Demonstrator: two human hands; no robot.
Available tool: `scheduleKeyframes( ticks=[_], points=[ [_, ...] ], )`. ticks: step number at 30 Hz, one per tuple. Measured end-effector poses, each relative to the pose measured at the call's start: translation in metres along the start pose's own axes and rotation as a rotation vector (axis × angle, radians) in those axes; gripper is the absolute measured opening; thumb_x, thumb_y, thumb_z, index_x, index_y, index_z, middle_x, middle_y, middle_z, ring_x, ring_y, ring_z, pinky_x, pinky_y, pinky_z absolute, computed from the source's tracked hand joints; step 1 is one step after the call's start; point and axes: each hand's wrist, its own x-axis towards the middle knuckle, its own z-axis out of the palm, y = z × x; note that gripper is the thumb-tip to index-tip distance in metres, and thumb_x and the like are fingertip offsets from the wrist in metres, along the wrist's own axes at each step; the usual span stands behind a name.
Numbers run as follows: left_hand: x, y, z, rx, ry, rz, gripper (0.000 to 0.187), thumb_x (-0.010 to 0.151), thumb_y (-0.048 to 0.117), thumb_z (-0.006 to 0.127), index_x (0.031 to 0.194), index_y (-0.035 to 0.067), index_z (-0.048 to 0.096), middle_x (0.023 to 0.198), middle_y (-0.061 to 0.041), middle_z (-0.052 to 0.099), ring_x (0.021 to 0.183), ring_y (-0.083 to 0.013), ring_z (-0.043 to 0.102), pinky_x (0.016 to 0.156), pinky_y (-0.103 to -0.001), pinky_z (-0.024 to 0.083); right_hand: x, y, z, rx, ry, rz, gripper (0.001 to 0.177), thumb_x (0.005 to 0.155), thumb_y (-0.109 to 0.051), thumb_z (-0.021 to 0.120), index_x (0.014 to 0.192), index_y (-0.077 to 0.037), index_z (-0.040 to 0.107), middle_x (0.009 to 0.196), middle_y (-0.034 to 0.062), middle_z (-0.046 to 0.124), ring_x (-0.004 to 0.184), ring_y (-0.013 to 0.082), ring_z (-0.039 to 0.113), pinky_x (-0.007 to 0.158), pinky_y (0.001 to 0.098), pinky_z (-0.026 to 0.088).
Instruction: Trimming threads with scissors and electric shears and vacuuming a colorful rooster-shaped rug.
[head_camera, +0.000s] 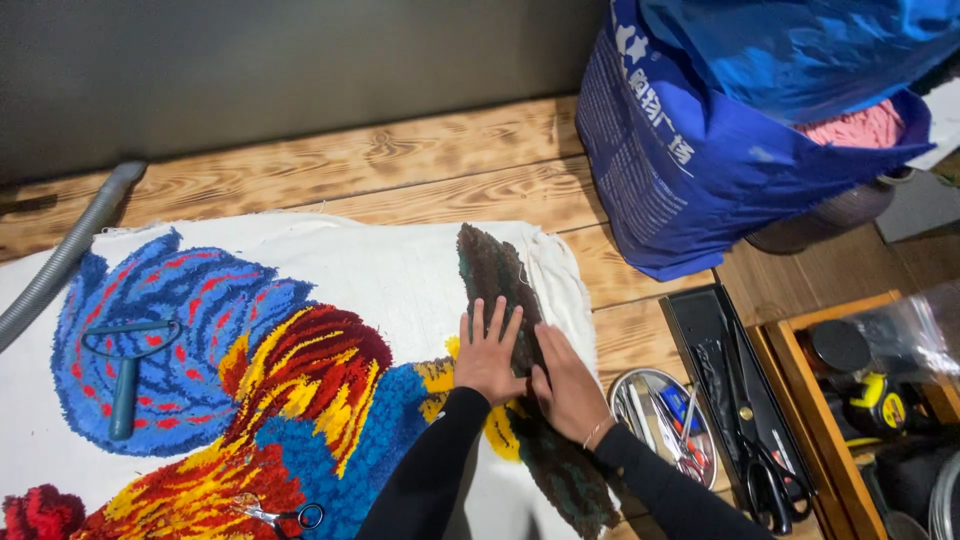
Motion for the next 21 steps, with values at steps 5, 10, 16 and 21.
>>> scheduleKeyframes(
  ticks=[5,10,16,21],
  points=[
    [-0.002,0.005,-0.012,-0.085,-0.041,-0.005,0.124,0.074,0.093,0.05,0.164,0.013,0.019,0.17,-0.018,0.009,0.154,-0.0478,0.001,0.121,-0.061,0.0,-0.097,-0.008,0.025,-0.043,-0.04,0.052,0.071,0.098,-0.023,0.057,0.156,0.005,0.027,0.16,0.025,0.033,0.15,0.0409,0.028,0.12,0.0472,0.024],
    [0.001,0.012,-0.017,-0.051,-0.109,-0.014,0.124,0.075,0.095,0.046,0.163,0.012,0.019,0.17,-0.019,0.008,0.154,-0.0471,0.0,0.122,-0.061,0.0,-0.13,0.0,0.043,-0.224,-0.08,0.08,0.073,0.096,-0.036,0.06,0.154,0.0,0.031,0.16,0.019,0.035,0.149,0.0367,0.028,0.118,0.0503,0.02],
    [-0.015,0.008,0.033,0.188,0.309,0.124,0.1,0.091,0.089,0.038,0.166,0.025,0.023,0.173,-0.013,0.013,0.16,-0.0379,0.005,0.128,-0.058,0.004,-0.132,0.0,0.051,-0.255,0.121,0.009,0.073,0.095,-0.037,0.057,0.157,-0.005,0.036,0.163,0.0129,0.038,0.152,0.0297,0.032,0.123,0.0491,0.021],
    [-0.015,0.015,-0.004,-0.059,-0.076,0.072,0.105,0.086,0.088,0.037,0.164,0.021,0.018,0.17,-0.014,0.01,0.156,-0.0389,0.002,0.122,-0.054,0.004,-0.145,-0.002,0.056,-0.3,0.024,0.062,0.074,0.099,-0.041,0.053,0.156,0.002,0.032,0.163,0.0206,0.032,0.153,0.035,0.025,0.122,0.0517,0.016]
  ],
)
